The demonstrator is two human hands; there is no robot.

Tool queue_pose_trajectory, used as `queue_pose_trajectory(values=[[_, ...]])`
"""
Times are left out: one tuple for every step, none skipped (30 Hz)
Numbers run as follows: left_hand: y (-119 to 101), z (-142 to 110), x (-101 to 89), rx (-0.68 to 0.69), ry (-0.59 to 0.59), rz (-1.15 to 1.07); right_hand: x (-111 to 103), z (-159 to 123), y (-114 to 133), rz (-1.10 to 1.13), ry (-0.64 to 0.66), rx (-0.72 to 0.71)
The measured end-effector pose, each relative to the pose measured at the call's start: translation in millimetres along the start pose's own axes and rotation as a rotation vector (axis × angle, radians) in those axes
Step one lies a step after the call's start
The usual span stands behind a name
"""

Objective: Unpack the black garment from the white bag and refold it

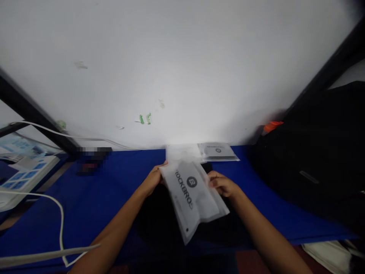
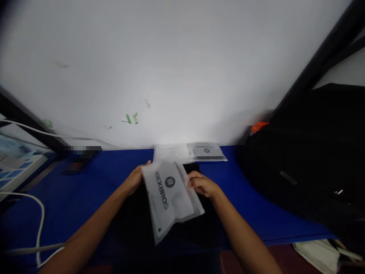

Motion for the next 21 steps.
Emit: queue_pose_trajectory(values=[[1,-2,-0.8,-0.029,-0.019,-0.086,14,2,-4,0.018,0.103,0.021],[5,-4,-0.7,-0.086,-0.024,-0.149,24,3,-7,0.027,0.168,0.039],[9,-6,0.0,-0.159,-0.018,-0.193,28,4,-10,0.025,0.186,0.05],[13,-9,1.3,-0.227,0.001,-0.224,31,5,-11,0.025,0.197,0.058],[15,-11,2.6,-0.268,0.026,-0.249,32,5,-11,0.031,0.198,0.063],[15,-12,4.1,-0.278,0.058,-0.266,33,6,-11,0.043,0.201,0.067],[12,-12,5.8,-0.259,0.094,-0.266,34,5,-10,0.058,0.213,0.073],[9,-12,7.7,-0.225,0.129,-0.247,35,5,-9,0.073,0.231,0.08],[7,-12,9.8,-0.194,0.159,-0.211,37,4,-8,0.084,0.255,0.087],[6,-13,12.5,-0.178,0.185,-0.162,40,3,-7,0.086,0.281,0.097],[7,-13,15.2,-0.172,0.203,-0.109,43,2,-6,0.081,0.307,0.107],[8,-14,18.3,-0.174,0.221,-0.062,46,1,-5,0.073,0.331,0.119],[9,-16,22.2,-0.18,0.242,-0.027,50,1,-3,0.066,0.348,0.129],[11,-17,26.5,-0.188,0.267,-0.001,53,1,0,0.06,0.353,0.134],[13,-19,30.9,-0.192,0.29,0.019,55,1,3,0.052,0.343,0.134],[14,-20,35.2,-0.196,0.311,0.033,57,3,7,0.04,0.313,0.13],[16,-22,39.5,-0.202,0.33,0.043,57,5,11,0.025,0.264,0.125],[18,-24,44.0,-0.209,0.351,0.052,57,7,14,0.006,0.206,0.122],[20,-26,48.4,-0.217,0.371,0.063,56,8,16,-0.013,0.15,0.123],[22,-28,52.7,-0.225,0.395,0.077,56,10,16,-0.027,0.102,0.129],[25,-30,56.6,-0.231,0.419,0.091,56,12,15,-0.031,0.061,0.135]])
Point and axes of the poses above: each hand's wrist, its own z-axis towards the middle knuckle, its own x-axis out of the palm, y = z × x, the point moved 8 cm from there along z, towards the middle knuckle, and after that the axes turned 15 degrees about -z, right-handed, at the moved point
